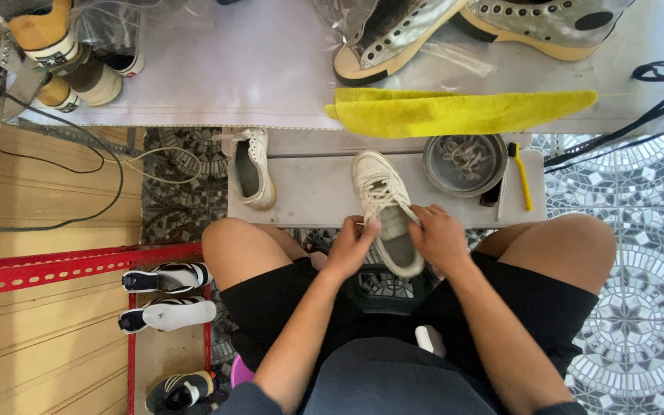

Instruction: The person laces a white sneaker by threading a white shoelace through the eyelets. They pull the laces to tighten them and tie a knot at the top of the shoe.

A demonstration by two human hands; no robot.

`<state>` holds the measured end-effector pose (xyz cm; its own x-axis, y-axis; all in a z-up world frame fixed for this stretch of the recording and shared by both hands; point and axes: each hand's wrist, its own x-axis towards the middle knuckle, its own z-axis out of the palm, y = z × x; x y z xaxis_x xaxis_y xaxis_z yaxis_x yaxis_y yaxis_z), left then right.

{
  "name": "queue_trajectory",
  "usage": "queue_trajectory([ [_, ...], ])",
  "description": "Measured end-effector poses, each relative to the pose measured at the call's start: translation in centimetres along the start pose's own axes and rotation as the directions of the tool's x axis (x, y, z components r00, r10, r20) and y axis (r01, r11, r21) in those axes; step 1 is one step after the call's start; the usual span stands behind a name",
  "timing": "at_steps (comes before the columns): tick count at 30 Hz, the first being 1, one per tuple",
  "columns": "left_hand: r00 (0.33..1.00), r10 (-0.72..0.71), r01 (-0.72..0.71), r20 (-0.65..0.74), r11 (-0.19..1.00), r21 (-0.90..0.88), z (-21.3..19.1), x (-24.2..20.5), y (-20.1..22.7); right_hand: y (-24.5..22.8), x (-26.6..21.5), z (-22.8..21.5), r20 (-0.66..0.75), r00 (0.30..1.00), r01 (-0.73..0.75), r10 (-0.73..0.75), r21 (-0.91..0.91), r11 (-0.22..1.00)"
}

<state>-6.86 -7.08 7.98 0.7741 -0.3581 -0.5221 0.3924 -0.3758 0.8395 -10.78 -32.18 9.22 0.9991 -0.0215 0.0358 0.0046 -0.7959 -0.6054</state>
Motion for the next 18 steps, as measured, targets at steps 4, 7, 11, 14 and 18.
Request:
queue_trajectory([
  [4,0.958,0.284,-0.277,0.048,0.954,-0.118,-2.6,-2.6,1.1,-3.8,-1.2,-6.4,-0.132,0.966,0.25,-0.221,0.269,0.93],
  [7,0.872,0.488,-0.412,0.028,0.766,-0.493,-0.5,-2.2,-1.4,-6.4,-2.3,-8.6,-0.187,0.959,0.278,-0.214,0.457,0.845],
  [11,0.666,0.729,-0.25,0.157,0.417,-0.874,1.8,-3.1,0.5,-8.3,-2.3,-10.5,-0.146,0.975,0.221,-0.166,0.656,0.722],
  [14,0.82,0.569,-0.394,-0.062,0.482,-0.782,4.4,-1.8,-8.2,-8.1,-2.2,-10.9,-0.107,0.989,0.145,-0.099,0.708,0.691],
  [18,0.86,0.488,-0.461,-0.147,0.62,-0.635,3.6,-6.2,-2.8,-8.8,-1.8,-12.0,-0.084,0.993,0.114,-0.077,0.693,0.712],
])
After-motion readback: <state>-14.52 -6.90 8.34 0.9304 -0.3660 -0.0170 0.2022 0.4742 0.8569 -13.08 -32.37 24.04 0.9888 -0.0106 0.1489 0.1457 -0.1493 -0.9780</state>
